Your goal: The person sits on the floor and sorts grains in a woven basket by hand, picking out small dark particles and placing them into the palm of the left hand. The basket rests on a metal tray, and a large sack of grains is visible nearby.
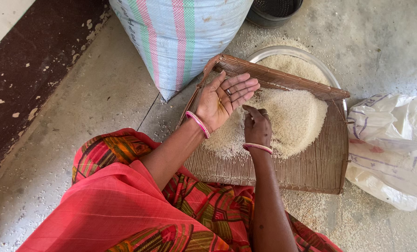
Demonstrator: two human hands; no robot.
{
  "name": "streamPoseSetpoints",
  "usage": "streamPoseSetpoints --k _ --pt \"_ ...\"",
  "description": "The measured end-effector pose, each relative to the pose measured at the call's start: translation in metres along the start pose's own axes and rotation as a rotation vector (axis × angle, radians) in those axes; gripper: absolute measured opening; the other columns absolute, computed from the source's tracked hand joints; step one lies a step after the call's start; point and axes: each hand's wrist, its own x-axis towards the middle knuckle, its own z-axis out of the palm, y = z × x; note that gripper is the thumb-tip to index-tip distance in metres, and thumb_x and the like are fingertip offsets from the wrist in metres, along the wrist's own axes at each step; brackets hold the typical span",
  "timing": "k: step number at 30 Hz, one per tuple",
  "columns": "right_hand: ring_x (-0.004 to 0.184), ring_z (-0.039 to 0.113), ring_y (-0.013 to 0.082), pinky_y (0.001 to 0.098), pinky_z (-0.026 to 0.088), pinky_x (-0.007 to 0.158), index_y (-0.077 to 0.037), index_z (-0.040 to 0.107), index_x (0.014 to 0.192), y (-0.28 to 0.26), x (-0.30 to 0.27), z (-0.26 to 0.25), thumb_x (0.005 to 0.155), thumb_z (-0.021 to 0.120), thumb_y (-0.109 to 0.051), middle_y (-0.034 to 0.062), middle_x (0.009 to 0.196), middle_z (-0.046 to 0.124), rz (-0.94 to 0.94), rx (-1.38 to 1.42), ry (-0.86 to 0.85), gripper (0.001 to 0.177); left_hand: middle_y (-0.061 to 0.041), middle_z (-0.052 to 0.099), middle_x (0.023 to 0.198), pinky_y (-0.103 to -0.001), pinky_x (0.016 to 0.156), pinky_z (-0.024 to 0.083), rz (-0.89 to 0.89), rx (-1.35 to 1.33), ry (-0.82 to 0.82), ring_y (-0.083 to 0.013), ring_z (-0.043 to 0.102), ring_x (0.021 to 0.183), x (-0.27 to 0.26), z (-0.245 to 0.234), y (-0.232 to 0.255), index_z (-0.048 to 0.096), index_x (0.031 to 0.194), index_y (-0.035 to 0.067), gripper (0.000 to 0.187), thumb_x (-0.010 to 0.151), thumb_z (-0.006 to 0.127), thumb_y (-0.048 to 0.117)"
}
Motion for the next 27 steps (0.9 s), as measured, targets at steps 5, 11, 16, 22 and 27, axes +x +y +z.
streamPoseSetpoints --k 5,11,16,22,27 --pt "0.083 0.068 0.0254 0.0398 0.058 0.069 -0.021 0.078 0.117 -0.008 0.003 -0.006 0.096 0.056 -0.001 0.0121 0.108 0.068 0.169 -0.186 -0.096 0.036 -0.033 0.060 0.136 -0.046 0.115 0.048 0.000 -0.014 0.001 -0.0387 0.059 0.131 0.003 0.001 0.000 0.054 0.134 -0.014 0.061 0.112 0.030 0.037" --pt "0.086 0.068 0.0300 0.0432 0.056 0.077 -0.016 0.078 0.116 0.008 -0.005 -0.022 0.091 0.060 0.002 0.0160 0.103 0.068 0.247 -0.137 0.048 0.036 -0.033 0.059 0.135 -0.046 0.115 0.048 -0.011 -0.018 -0.033 -0.0397 0.058 0.132 0.004 0.004 -0.004 0.054 0.134 -0.014 0.061 0.113 0.030 0.037" --pt "0.092 0.069 0.0308 0.0429 0.057 0.078 -0.015 0.077 0.116 -0.003 -0.006 -0.009 0.093 0.059 0.003 0.0155 0.108 0.069 0.000 -0.045 0.054 0.034 -0.034 0.059 0.135 -0.046 0.115 0.048 -0.016 0.016 -0.005 -0.0401 0.058 0.131 0.004 0.007 -0.004 0.054 0.134 -0.014 0.061 0.112 0.030 0.038" --pt "0.089 0.068 0.0315 0.0441 0.057 0.076 -0.016 0.078 0.115 -0.002 -0.004 -0.014 0.092 0.057 0.003 0.0147 0.106 0.069 0.147 -0.193 0.006 0.037 -0.035 0.058 0.137 -0.046 0.115 0.048 -0.013 -0.028 -0.003 -0.0402 0.057 0.132 0.002 0.006 -0.001 0.053 0.135 -0.014 0.061 0.113 0.031 0.038" --pt "0.089 0.069 0.0303 0.0432 0.057 0.074 -0.014 0.078 0.115 -0.003 -0.005 -0.016 0.093 0.057 0.002 0.0138 0.107 0.068 0.092 -0.104 0.044 0.034 -0.035 0.058 0.136 -0.047 0.115 0.047 -0.031 -0.029 -0.015 -0.0410 0.057 0.132 0.005 0.007 -0.006 0.053 0.135 -0.015 0.062 0.112 0.030 0.039"
